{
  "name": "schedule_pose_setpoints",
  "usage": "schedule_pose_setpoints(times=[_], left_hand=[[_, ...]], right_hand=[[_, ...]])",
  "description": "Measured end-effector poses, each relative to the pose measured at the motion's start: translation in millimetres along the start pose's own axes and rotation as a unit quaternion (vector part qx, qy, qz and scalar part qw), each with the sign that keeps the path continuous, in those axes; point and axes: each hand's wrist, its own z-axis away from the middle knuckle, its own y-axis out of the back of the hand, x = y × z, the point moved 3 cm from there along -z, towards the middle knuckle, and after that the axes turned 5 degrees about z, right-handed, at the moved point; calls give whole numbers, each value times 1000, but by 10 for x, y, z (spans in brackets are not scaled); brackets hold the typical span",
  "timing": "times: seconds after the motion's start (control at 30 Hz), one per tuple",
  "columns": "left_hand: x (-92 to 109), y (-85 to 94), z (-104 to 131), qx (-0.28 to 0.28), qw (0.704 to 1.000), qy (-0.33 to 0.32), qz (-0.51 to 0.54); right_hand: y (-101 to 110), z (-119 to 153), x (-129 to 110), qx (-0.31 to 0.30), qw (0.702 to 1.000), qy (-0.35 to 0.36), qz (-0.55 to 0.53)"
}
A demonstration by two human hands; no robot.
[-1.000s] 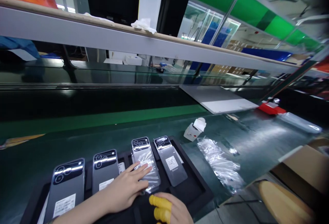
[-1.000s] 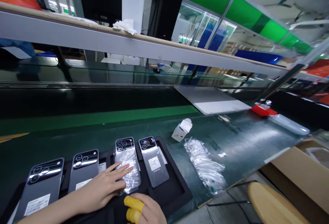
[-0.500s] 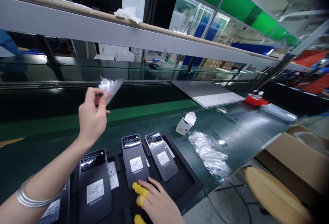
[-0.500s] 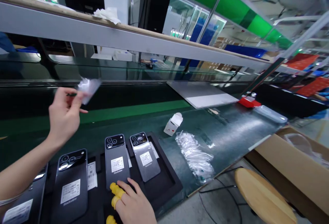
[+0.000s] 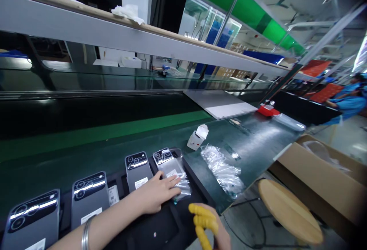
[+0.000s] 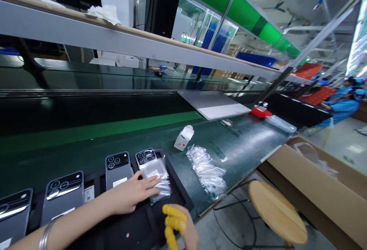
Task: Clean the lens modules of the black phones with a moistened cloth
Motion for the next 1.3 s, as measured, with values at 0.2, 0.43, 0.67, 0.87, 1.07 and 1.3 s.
schedule_pose_setpoints(times=[0.2, 0.43, 0.67, 0.87, 1.07, 1.3], left_hand=[[-67, 50, -136, 56, 997, -36, -38], [-2, -49, -352, 146, 989, -6, 26], [-604, 345, -182, 417, 858, 208, 214], [-705, 994, 350, 612, 739, 258, 113], [397, 397, 252, 372, 896, -137, -197], [537, 363, 364, 310, 934, -81, -158]], right_hand=[[-80, -89, 35, 100, 995, -17, 21], [-205, -52, 9, 157, 987, -22, 39], [-322, -129, -73, -45, 991, -32, 119], [-328, -130, 24, -53, 980, -192, -5], [-386, -244, 21, 150, 806, -427, -383], [99, -520, 721, 199, 870, -442, -94]])
